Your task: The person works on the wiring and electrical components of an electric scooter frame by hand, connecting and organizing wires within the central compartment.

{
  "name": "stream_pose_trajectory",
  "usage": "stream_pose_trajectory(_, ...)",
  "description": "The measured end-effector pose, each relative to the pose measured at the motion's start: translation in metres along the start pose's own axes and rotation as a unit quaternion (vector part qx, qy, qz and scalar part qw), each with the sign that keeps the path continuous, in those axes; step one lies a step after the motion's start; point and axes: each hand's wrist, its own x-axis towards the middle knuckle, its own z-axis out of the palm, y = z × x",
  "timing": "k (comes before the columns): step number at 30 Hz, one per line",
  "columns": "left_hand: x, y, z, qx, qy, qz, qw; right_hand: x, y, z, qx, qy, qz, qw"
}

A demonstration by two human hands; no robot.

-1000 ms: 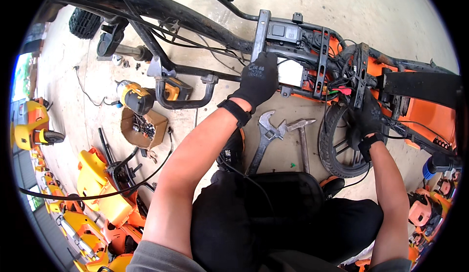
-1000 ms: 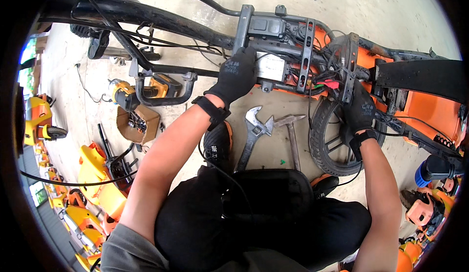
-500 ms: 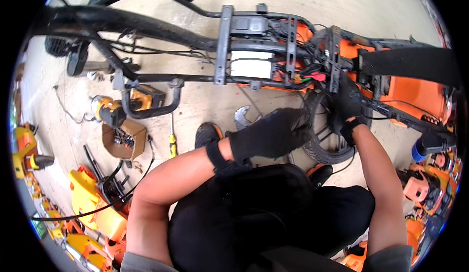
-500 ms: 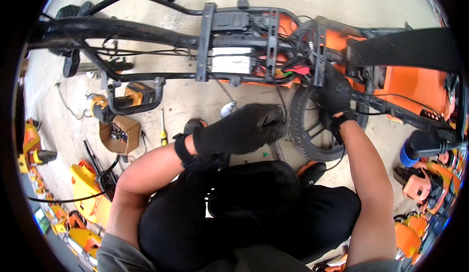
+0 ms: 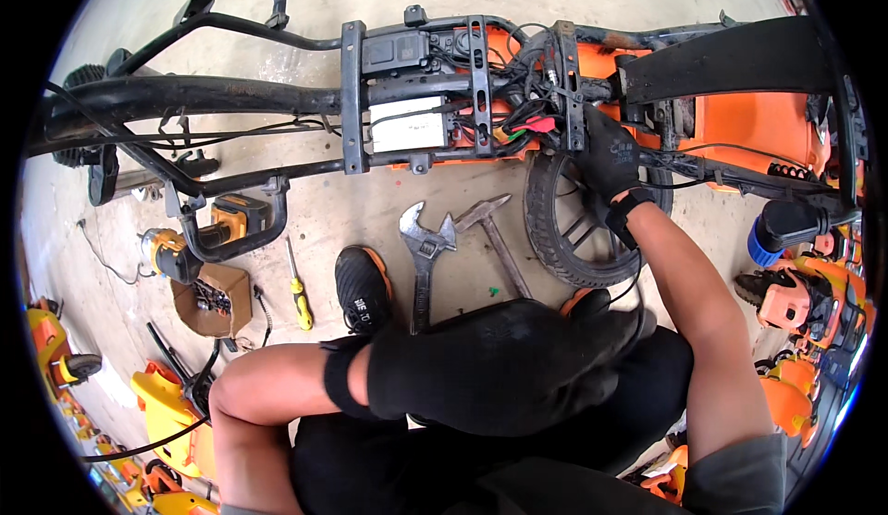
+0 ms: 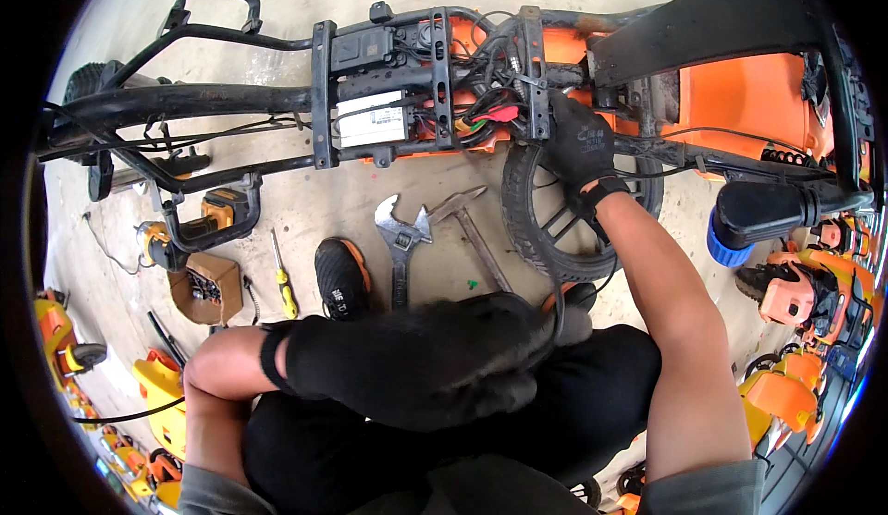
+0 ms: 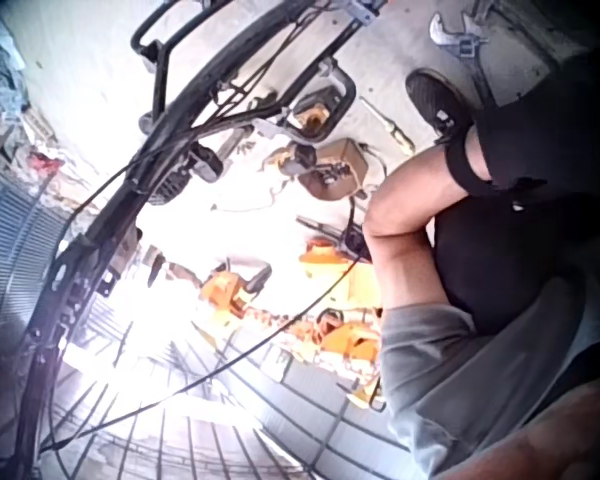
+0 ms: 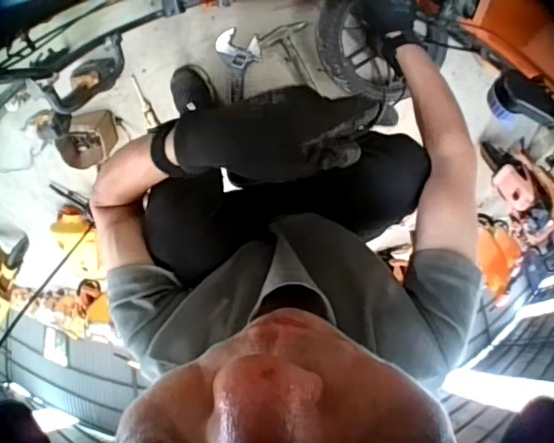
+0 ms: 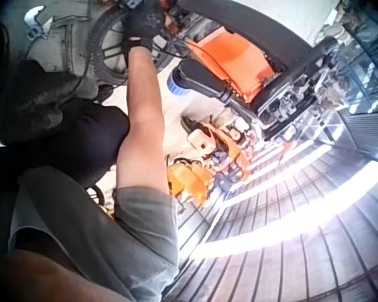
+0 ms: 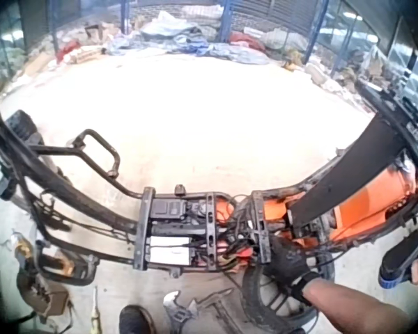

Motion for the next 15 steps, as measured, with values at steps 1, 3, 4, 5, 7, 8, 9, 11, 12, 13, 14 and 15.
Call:
stream_pose_trajectory(1,0.003,0.005,-0.005,0.008,0.018,0.011,1.000,-0.002,0.001,-0.001,-0.005,0.008,-0.003,1.000)
stream_pose_trajectory(3,0.004,0.013,-0.034,0.016,0.112,-0.004,0.994,-0.005,0.004,0.000,-0.017,0.011,-0.009,1.000)
stream_pose_trajectory(4,0.003,0.018,-0.049,-0.017,0.167,-0.016,0.986,-0.006,0.010,0.008,-0.021,0.024,-0.019,0.999)
stream_pose_trajectory(5,-0.002,0.017,-0.060,-0.054,0.244,-0.025,0.968,-0.009,0.019,0.012,-0.029,0.037,-0.025,0.999)
stream_pose_trajectory(7,-0.021,0.015,-0.084,-0.106,0.344,-0.002,0.933,-0.008,0.027,0.017,-0.042,-0.003,0.012,0.999)
stream_pose_trajectory(8,-0.034,0.013,-0.097,-0.121,0.363,0.027,0.923,-0.009,0.026,0.015,-0.044,-0.003,0.012,0.999)
stream_pose_trajectory(9,-0.043,0.019,-0.099,-0.126,0.364,0.030,0.922,-0.008,0.021,0.015,-0.040,-0.004,0.006,0.999)
stream_pose_trajectory(11,-0.049,0.036,-0.095,-0.085,0.404,0.001,0.911,-0.003,0.014,0.003,-0.033,-0.044,0.027,0.998)
stream_pose_trajectory(12,-0.051,0.045,-0.089,-0.037,0.443,-0.033,0.895,-0.003,0.013,0.000,-0.021,-0.062,0.038,0.997)
stream_pose_trajectory(13,-0.053,0.051,-0.086,0.003,0.432,-0.074,0.899,-0.001,0.012,-0.002,-0.008,-0.080,0.047,0.996)
stream_pose_trajectory(14,-0.056,0.057,-0.084,0.042,0.420,-0.115,0.899,-0.001,0.014,-0.002,0.001,-0.092,0.048,0.995)
stream_pose_trajectory(15,-0.058,0.063,-0.081,0.079,0.407,-0.155,0.897,0.000,0.017,-0.006,-0.006,-0.114,0.040,0.993)
